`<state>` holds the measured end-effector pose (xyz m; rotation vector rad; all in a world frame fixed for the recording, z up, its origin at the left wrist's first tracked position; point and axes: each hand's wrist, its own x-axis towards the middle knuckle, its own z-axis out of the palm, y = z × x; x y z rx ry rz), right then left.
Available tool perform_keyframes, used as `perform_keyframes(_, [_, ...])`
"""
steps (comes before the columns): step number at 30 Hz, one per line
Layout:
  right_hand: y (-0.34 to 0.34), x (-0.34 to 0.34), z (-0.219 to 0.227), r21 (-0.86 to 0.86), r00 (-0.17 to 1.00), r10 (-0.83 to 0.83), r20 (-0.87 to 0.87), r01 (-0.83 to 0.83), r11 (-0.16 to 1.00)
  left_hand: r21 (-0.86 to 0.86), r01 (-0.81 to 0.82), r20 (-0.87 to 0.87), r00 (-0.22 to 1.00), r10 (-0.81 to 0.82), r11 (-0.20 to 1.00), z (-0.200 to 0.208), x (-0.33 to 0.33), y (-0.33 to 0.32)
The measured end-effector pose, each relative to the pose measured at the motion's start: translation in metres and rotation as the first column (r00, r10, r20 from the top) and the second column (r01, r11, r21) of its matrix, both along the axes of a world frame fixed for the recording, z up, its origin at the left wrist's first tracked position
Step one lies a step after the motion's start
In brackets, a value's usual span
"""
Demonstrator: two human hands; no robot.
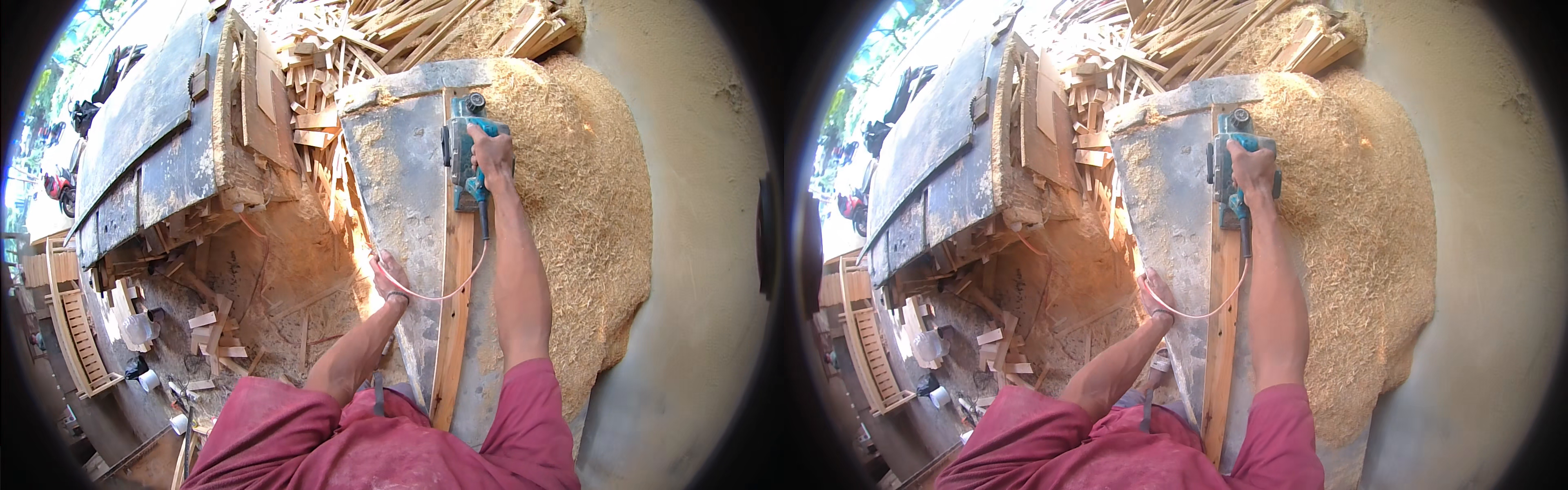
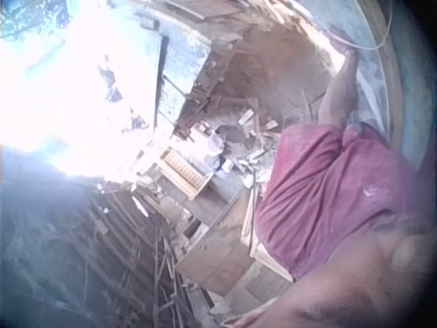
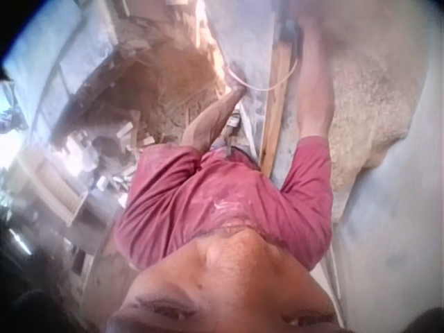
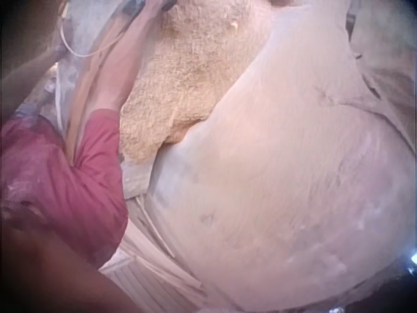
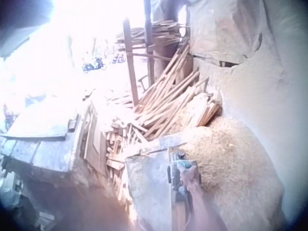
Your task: The person sands a piece of wood using a power sander, moving it across several planks and eventually stacking a finished plank with others.
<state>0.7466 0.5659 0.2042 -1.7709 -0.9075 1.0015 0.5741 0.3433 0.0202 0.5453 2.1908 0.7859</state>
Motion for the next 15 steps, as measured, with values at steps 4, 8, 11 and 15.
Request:
perform_keyframes(4, [0.031,-0.003,0.003,0.039,1.000,0.025,0.018,-0.026,0.999,0.055,0.016,-0.081,0.997,-0.012,0.998,-0.003,-0.001,-0.005])
perform_keyframes(8, [0.054,-0.001,0.003,0.074,1.000,0.011,0.009,-0.012,0.997,0.108,0.026,-0.080,0.997,-0.018,0.994,0.010,0.001,-0.005])
perform_keyframes(11, [0.070,0.001,0.005,0.042,1.000,-0.005,0.030,0.004,0.999,0.119,0.024,-0.044,0.999,-0.019,0.993,0.014,0.001,-0.004])
perform_keyframes(15, [0.088,0.001,0.008,0.051,0.999,0.000,0.049,-0.002,0.999,0.126,0.024,-0.071,0.997,-0.015,0.992,0.012,0.002,-0.004])
